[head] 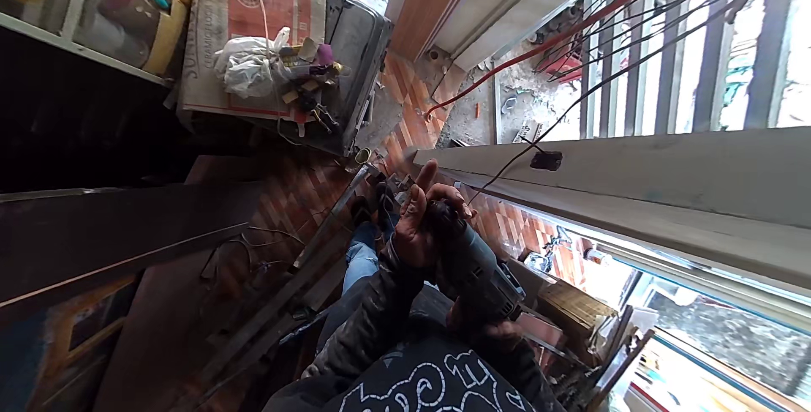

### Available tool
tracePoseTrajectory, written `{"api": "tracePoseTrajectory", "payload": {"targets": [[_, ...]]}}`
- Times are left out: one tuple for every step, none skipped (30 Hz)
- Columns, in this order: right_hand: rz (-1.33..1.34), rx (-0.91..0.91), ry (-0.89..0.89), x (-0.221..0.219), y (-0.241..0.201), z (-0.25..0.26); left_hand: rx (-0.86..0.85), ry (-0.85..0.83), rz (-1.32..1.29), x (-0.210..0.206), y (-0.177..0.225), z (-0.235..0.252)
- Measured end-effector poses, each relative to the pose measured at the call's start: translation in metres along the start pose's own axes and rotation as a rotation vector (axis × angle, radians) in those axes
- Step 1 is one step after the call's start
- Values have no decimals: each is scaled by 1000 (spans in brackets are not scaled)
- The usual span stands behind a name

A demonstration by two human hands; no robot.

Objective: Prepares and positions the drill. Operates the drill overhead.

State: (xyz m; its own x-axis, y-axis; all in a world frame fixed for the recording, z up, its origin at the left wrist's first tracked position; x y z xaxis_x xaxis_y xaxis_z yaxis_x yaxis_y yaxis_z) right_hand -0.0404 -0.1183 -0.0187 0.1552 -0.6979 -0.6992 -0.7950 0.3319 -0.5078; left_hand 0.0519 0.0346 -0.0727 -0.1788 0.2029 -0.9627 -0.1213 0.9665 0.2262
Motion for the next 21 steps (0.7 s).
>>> {"api": "tracePoseTrajectory", "payload": {"targets": [[-17, 7, -9, -13, -9, 4, 3, 17, 7, 0, 0, 0], [-17, 28, -26, -15, -11, 6, 10, 18, 3, 0, -1, 0], [-12, 53, -48, -7, -6, 6, 17, 13, -1, 0, -1, 0], [0, 68, -77, 10, 6, 3, 19, 10, -4, 0, -1, 0], [23, 70, -105, 34, 22, -1, 18, 8, 9, 0, -1, 0], [47, 47, -45, 53, 36, -6, 15, 3, 44, 1, -1, 0], [59, 9, -10, 74, 49, -14, 6, 6, 77, 2, -2, 0], [50, -23, 16, 86, 56, -20, -11, 9, 107, 3, -2, 0], [42, -34, 48, 88, 58, -21, -21, 13, 144, 4, -1, -1], [34, 0, -63, 91, 60, -20, -35, 29, 187, 3, -1, -2], [30, 37, -144, 84, 56, -16, -53, 44, 217, 2, 0, -2], [45, 62, -168, 70, 48, -11, -68, 55, 230, 1, 0, -2], [48, 70, -158, 58, 42, -7, -70, 62, 233, 1, 0, -2], [42, 66, -129, 51, 39, -4, -71, 71, 231, 1, 0, -2], [27, 53, -93, 48, 39, -2, -73, 79, 233, 0, 0, -2], [32, 46, -79, 50, 41, -3, -78, 88, 237, 0, 0, -2], [49, 57, -90, 56, 44, -5, -87, 100, 245, 0, -1, -2], [67, 74, -127, 66, 50, -7, -101, 110, 254, 0, -1, -2], [86, 98, -161, 73, 54, -9, -118, 119, 260, 0, -1, -2], [99, 113, -179, 75, 56, -8, -129, 125, 267, -1, -2, -2], [115, 91, -160, 68, 52, -5, -132, 129, 270, -1, -2, -2]]}}
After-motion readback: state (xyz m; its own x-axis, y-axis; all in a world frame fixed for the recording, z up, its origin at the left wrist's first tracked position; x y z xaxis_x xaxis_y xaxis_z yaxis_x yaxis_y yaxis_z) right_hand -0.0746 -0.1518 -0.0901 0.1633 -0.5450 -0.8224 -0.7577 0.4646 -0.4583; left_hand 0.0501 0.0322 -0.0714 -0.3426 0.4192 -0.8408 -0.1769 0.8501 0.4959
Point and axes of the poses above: each hand's wrist, its own z-axis towards the middle knuckle, its own x-axis out of the back of the hand, y = z × x, the point moved 6 cm from there along z, towards the middle knuckle, and after that the axes turned 6 degrees about y, right-handed, at the moved point
